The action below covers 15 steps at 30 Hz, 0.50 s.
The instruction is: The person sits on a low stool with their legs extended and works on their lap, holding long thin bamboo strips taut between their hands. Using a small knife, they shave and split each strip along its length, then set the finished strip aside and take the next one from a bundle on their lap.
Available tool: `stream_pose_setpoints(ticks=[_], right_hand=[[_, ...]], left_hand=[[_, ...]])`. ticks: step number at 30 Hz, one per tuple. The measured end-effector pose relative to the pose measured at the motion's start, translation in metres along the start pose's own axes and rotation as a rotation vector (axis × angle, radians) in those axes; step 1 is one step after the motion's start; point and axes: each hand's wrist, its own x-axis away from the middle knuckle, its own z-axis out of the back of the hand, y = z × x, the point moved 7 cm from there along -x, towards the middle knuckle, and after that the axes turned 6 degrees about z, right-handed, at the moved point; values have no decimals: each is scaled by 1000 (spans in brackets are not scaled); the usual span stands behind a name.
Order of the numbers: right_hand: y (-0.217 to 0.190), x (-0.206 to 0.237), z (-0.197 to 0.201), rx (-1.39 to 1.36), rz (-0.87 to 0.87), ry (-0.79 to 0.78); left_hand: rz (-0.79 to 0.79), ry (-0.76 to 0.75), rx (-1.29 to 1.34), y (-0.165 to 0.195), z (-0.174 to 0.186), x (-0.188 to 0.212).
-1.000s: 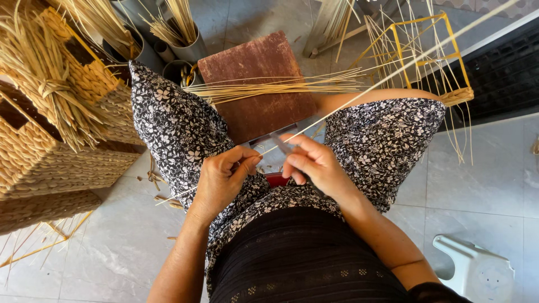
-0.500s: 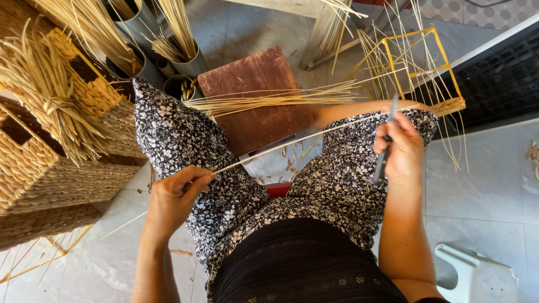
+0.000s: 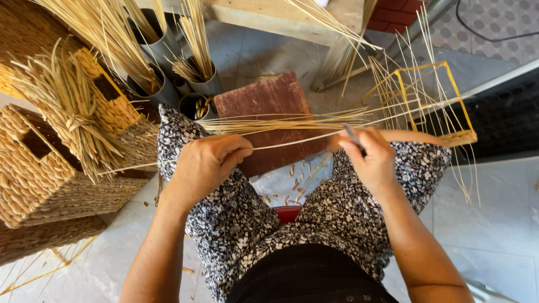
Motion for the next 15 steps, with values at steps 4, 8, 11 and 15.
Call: stream_pose_setpoints(ticks=[4,8,11,15], right_hand=[[5,-14,8,-34,4,115],[20,-32,-4,-35,-30,74],[36,-47,-20,37,39,16],[92,-67,-34,221,-68,-58]], left_hand=[[-61,52,-10,-11,4,-26],[-89,-20,29,-23,-8,-55],[-116,7,47,-25,-13,-80],[-374,579,-287,-8,8,-88]])
